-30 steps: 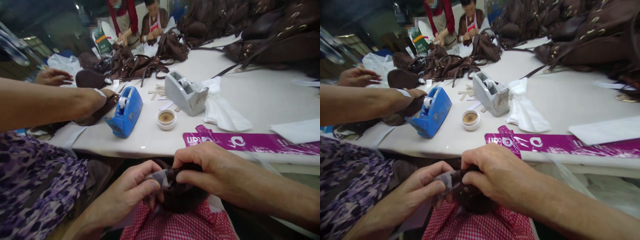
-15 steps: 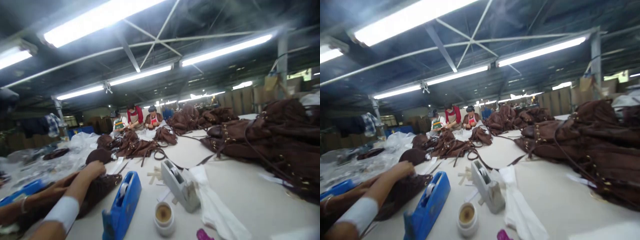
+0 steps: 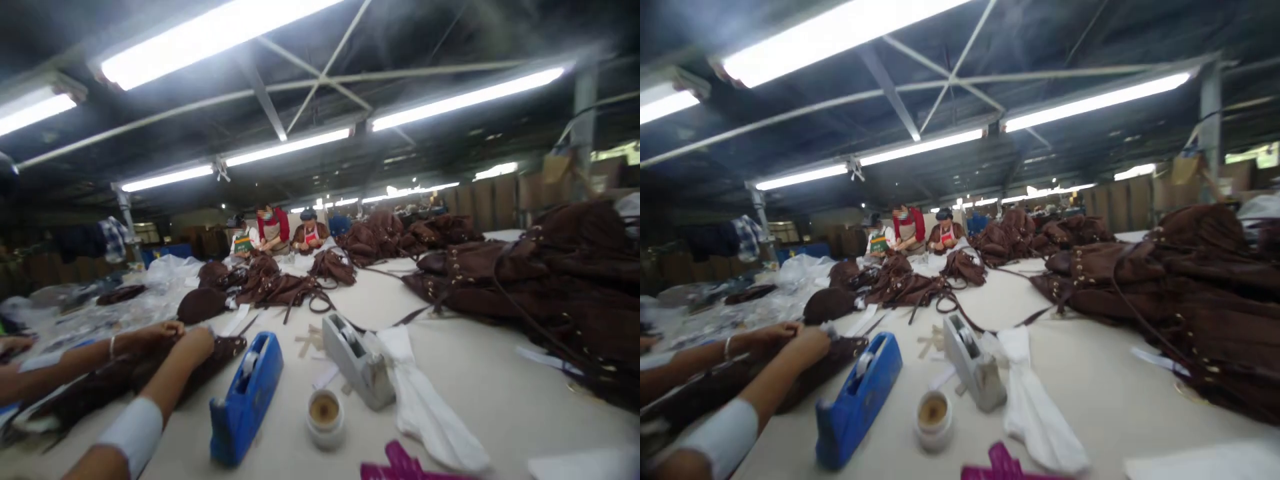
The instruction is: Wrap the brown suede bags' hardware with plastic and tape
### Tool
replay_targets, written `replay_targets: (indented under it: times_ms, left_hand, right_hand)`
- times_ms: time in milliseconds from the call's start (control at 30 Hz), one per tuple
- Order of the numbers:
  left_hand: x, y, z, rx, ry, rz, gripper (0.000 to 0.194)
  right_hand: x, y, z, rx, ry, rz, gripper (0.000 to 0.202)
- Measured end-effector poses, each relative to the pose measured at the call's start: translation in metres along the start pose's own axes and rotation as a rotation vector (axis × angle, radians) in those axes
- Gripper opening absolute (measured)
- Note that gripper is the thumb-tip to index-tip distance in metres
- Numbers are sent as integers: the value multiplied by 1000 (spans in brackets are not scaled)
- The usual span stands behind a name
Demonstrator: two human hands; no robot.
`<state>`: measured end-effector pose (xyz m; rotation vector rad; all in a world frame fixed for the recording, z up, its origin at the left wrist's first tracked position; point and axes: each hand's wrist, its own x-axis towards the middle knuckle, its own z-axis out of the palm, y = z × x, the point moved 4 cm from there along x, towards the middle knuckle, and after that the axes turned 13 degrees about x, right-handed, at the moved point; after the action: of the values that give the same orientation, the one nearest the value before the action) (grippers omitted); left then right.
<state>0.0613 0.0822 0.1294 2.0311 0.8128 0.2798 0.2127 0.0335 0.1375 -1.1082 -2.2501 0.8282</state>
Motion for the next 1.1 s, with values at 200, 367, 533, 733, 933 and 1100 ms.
replay_targets:
  times_ms: [200, 367, 533, 733, 933, 1100]
  left_hand:
    - [-60, -28, 78, -273, -159, -256, 45]
    - [-49, -36, 76, -489, -183, -274, 49]
    - [-51, -44, 65, -591, -186, -251, 59]
    - [-82, -49, 46, -361, -289, -361, 34]
    - [-83, -46, 56, -189, -334, -321, 15]
    - [-82, -49, 68, -257, -261, -331, 23]
  right_hand:
    - [-35, 10, 50, 516, 7, 240, 25]
    - [-28, 17, 47, 742, -166, 233, 28]
    - [-29, 21, 45, 629, -129, 320, 19]
    - [-26, 23, 49, 635, -188, 380, 18]
    - [-15, 18, 70, 511, -223, 320, 19]
    - [-16, 15, 76, 491, -203, 293, 18]
